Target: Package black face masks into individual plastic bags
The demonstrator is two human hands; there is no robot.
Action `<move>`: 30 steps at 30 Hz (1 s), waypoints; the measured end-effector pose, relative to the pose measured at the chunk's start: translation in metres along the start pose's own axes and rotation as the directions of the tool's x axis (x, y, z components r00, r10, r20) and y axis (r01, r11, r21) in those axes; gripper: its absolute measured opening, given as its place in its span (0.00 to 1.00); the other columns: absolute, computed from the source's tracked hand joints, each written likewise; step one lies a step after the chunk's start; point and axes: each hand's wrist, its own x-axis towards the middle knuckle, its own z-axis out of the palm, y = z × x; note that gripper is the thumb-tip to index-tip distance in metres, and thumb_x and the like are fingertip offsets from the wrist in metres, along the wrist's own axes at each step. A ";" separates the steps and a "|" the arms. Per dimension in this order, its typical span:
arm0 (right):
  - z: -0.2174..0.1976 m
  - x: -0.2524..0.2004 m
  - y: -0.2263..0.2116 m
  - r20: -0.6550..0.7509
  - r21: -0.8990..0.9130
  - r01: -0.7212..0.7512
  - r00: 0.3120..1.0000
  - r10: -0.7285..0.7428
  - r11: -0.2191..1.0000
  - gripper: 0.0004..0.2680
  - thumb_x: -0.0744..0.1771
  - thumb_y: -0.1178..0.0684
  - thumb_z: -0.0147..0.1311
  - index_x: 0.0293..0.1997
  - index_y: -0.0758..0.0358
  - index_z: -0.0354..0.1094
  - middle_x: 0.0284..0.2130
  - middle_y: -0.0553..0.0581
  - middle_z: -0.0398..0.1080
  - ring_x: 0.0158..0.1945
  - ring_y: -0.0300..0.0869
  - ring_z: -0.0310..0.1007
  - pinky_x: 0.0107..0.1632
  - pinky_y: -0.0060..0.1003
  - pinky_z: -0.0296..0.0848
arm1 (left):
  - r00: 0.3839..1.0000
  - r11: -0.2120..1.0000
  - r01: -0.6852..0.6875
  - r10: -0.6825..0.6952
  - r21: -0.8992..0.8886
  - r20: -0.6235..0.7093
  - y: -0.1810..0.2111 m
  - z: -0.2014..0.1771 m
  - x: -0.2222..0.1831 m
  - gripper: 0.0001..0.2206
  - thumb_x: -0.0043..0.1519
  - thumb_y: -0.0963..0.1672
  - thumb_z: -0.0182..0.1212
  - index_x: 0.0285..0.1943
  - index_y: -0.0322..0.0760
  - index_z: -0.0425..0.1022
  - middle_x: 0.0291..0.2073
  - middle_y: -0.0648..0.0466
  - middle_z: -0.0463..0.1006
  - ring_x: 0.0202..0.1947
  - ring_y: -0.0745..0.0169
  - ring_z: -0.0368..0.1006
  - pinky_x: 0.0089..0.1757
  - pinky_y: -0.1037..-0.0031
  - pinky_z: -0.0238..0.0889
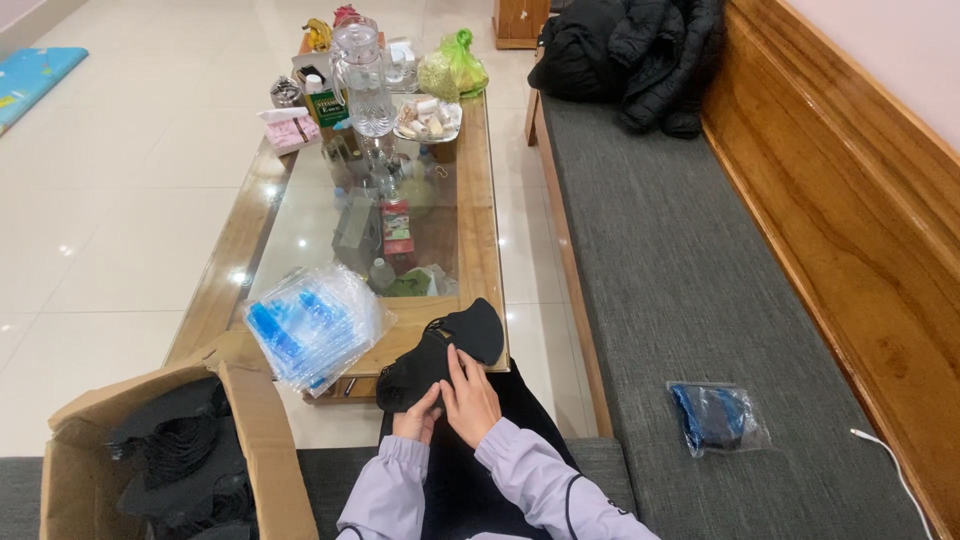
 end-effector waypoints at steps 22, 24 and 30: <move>-0.010 0.003 -0.014 -0.211 0.120 0.046 0.977 -0.020 0.992 0.08 0.67 0.55 0.52 0.47 0.66 0.71 0.41 0.60 0.72 0.46 0.53 0.69 0.51 0.45 0.69 | 1.000 1.000 -0.006 0.006 0.011 -0.030 0.006 0.004 -0.007 0.23 0.52 0.34 0.70 0.58 0.37 0.78 0.52 0.45 0.82 0.52 0.52 0.78 0.45 0.62 0.73; -0.007 -0.001 -0.015 -0.196 0.067 0.136 0.973 -0.120 0.988 0.07 0.67 0.57 0.51 0.46 0.68 0.71 0.39 0.60 0.74 0.43 0.54 0.69 0.48 0.46 0.69 | 0.999 0.998 -0.051 0.052 -0.033 0.016 0.006 0.001 -0.005 0.21 0.53 0.33 0.67 0.58 0.30 0.77 0.52 0.40 0.81 0.52 0.48 0.77 0.48 0.55 0.75; -0.003 -0.003 -0.011 -0.241 -0.091 0.278 0.926 -0.291 0.956 0.07 0.68 0.56 0.54 0.49 0.59 0.75 0.30 0.51 0.73 0.38 0.45 0.72 0.38 0.39 0.68 | 0.999 0.998 -0.050 0.050 0.043 -0.013 -0.009 -0.019 0.014 0.33 0.52 0.37 0.77 0.70 0.35 0.69 0.60 0.43 0.76 0.59 0.41 0.72 0.54 0.45 0.68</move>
